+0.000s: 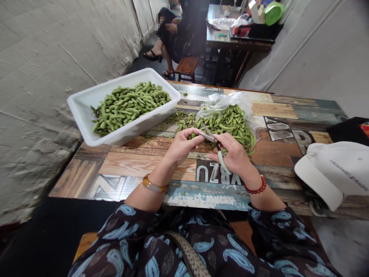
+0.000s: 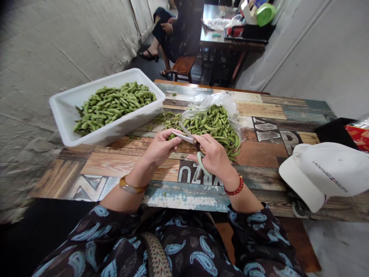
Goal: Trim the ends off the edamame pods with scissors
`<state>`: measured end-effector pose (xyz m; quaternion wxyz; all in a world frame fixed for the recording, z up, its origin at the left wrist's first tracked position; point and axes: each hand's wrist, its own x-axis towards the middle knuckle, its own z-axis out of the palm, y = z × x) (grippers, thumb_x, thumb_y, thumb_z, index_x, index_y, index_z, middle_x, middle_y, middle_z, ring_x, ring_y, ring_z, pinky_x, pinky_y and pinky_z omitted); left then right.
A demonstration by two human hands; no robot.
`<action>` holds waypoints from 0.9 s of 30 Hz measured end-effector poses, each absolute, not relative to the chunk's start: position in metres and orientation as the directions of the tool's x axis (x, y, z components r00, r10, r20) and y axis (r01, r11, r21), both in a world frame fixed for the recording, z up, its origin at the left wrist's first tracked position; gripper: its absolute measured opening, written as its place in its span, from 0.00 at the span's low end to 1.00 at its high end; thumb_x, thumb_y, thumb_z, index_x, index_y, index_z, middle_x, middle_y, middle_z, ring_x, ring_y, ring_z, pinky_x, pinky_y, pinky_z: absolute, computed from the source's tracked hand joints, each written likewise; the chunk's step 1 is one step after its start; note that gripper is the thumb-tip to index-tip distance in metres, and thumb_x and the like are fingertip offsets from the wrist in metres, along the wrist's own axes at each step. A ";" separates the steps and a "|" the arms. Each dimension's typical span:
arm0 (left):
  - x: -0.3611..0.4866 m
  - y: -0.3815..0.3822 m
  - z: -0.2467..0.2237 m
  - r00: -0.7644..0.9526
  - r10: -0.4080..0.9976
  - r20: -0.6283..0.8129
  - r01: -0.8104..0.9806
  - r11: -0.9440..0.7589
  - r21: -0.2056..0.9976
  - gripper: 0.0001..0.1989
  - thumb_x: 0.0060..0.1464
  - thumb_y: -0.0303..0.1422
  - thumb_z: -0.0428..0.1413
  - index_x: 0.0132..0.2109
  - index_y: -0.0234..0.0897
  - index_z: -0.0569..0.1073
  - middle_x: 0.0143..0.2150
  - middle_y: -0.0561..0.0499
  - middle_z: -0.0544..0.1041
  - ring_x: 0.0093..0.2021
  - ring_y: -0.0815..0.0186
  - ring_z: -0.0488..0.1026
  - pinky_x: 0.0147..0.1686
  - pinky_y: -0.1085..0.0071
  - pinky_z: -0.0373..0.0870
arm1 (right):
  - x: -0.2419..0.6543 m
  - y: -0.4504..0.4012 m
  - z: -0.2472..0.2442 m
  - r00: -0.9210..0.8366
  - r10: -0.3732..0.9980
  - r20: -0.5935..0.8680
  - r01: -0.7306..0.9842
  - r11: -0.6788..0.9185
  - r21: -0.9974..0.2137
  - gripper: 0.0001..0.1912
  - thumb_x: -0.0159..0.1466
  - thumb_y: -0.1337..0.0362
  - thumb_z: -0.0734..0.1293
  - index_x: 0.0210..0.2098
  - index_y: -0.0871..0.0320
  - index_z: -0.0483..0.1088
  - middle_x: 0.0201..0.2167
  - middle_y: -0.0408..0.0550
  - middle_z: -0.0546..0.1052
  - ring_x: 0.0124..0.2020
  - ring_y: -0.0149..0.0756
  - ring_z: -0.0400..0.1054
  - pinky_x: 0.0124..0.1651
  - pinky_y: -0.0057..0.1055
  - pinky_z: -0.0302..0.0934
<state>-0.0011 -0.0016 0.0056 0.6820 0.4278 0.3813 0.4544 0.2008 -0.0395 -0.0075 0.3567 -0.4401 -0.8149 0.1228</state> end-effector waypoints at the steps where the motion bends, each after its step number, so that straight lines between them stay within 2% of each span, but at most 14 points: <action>1: -0.001 -0.002 0.005 0.300 0.946 -0.122 -0.291 0.213 0.933 0.17 0.39 0.38 0.71 0.35 0.33 0.78 0.26 0.54 0.74 0.21 0.77 0.63 0.21 0.79 0.57 | 0.201 -0.039 -0.008 -0.373 0.799 0.472 0.626 0.592 -0.507 0.29 0.62 0.58 0.72 0.60 0.57 0.65 0.46 0.55 0.74 0.43 0.45 0.71 0.44 0.41 0.71; 5: 0.001 -0.004 0.004 0.313 0.945 -0.090 -0.265 0.178 0.948 0.16 0.40 0.40 0.70 0.34 0.34 0.80 0.28 0.53 0.76 0.21 0.77 0.62 0.21 0.78 0.57 | 0.200 -0.039 -0.008 -0.400 0.788 0.468 0.621 0.609 -0.493 0.30 0.62 0.60 0.72 0.61 0.57 0.65 0.47 0.56 0.74 0.46 0.46 0.71 0.48 0.44 0.70; 12: 0.002 -0.004 0.003 0.344 0.938 -0.044 -0.228 0.129 0.965 0.14 0.42 0.39 0.70 0.32 0.34 0.80 0.29 0.52 0.75 0.22 0.76 0.62 0.22 0.77 0.57 | 0.200 -0.039 -0.008 -0.412 0.791 0.453 0.612 0.608 -0.506 0.30 0.61 0.56 0.73 0.60 0.56 0.66 0.45 0.55 0.74 0.45 0.47 0.71 0.49 0.45 0.70; 21: 0.001 -0.004 0.003 0.372 0.928 0.020 -0.214 0.065 0.975 0.14 0.44 0.41 0.69 0.32 0.33 0.80 0.28 0.52 0.74 0.24 0.75 0.61 0.23 0.76 0.57 | 0.200 -0.041 -0.007 -0.418 0.778 0.469 0.608 0.623 -0.492 0.26 0.64 0.57 0.71 0.58 0.57 0.67 0.43 0.54 0.74 0.40 0.44 0.71 0.43 0.40 0.70; 27: 0.001 -0.003 0.003 0.303 0.952 -0.036 -0.260 0.119 0.958 0.14 0.42 0.39 0.70 0.32 0.33 0.78 0.26 0.55 0.72 0.22 0.77 0.58 0.22 0.77 0.53 | 0.201 -0.040 -0.011 -0.345 0.818 0.460 0.658 0.560 -0.504 0.24 0.65 0.53 0.69 0.57 0.55 0.68 0.39 0.51 0.75 0.36 0.42 0.71 0.40 0.38 0.70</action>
